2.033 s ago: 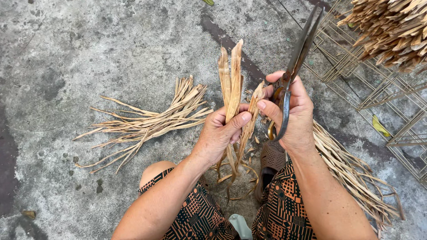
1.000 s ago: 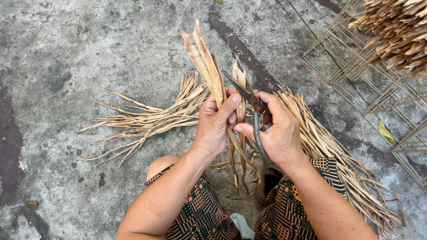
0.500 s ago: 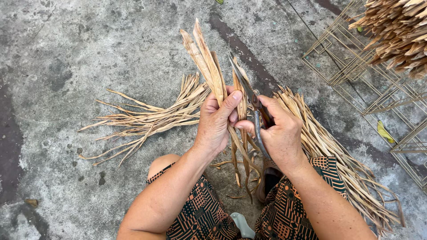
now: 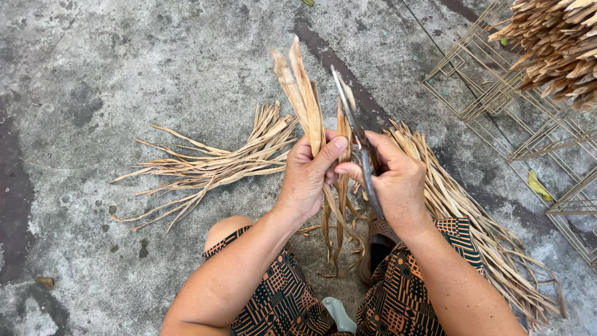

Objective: The person sits on a concrete floor and trims dried palm leaf strips with scissors, cutting off hard end pieces and unwanted edges from each strip. They sort the trimmed strips into piles and set aside discarded pieces while working through the bundle one strip at a time.

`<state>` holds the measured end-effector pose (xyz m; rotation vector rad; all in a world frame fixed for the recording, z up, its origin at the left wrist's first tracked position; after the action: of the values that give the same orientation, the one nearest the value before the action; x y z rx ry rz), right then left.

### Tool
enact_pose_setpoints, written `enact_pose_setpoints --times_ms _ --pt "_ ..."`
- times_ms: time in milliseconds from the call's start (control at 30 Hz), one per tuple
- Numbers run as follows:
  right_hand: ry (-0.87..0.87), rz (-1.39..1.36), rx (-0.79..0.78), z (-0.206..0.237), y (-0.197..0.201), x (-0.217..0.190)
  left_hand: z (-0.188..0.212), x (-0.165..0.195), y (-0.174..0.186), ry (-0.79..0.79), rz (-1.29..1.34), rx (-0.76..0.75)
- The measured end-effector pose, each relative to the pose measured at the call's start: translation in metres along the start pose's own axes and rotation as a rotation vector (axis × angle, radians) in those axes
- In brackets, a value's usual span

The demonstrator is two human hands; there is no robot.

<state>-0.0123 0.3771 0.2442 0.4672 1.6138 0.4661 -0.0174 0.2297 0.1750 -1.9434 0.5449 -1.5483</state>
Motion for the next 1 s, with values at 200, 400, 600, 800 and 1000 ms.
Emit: enact_pose_setpoints --times_ms 200,400,600,800,1000 --pt "-0.005 -0.514 -0.275 -0.016 -0.018 0.019 0.0 -0.002 0.0 -0.016 -0.001 0.017" --pt "-0.052 -0.49 -0.219 -0.025 -0.013 0.027 0.007 0.008 -0.013 -0.038 -0.189 -0.062" --pt "-0.079 -0.62 -0.25 -0.028 -0.003 0.025 0.013 -0.001 -0.015 0.071 -0.219 -0.128" --pt "-0.213 -0.603 -0.132 -0.036 -0.001 0.037 0.018 -0.024 -0.005 0.083 -0.383 -0.225" --pt "-0.075 -0.693 0.005 -0.026 0.016 0.03 0.02 -0.025 -0.008 -0.074 -0.564 -0.266"
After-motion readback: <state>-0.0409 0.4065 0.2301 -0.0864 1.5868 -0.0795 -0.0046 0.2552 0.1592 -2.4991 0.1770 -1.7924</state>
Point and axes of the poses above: each hand's wrist, its own z-axis away from the middle knuckle, its own y-axis out of the back of the hand, x = y × z, the point moved 5 cm from there along -z, towards the middle knuckle, and after that the axes turned 14 degrees about -y, right-handed, at the moved point
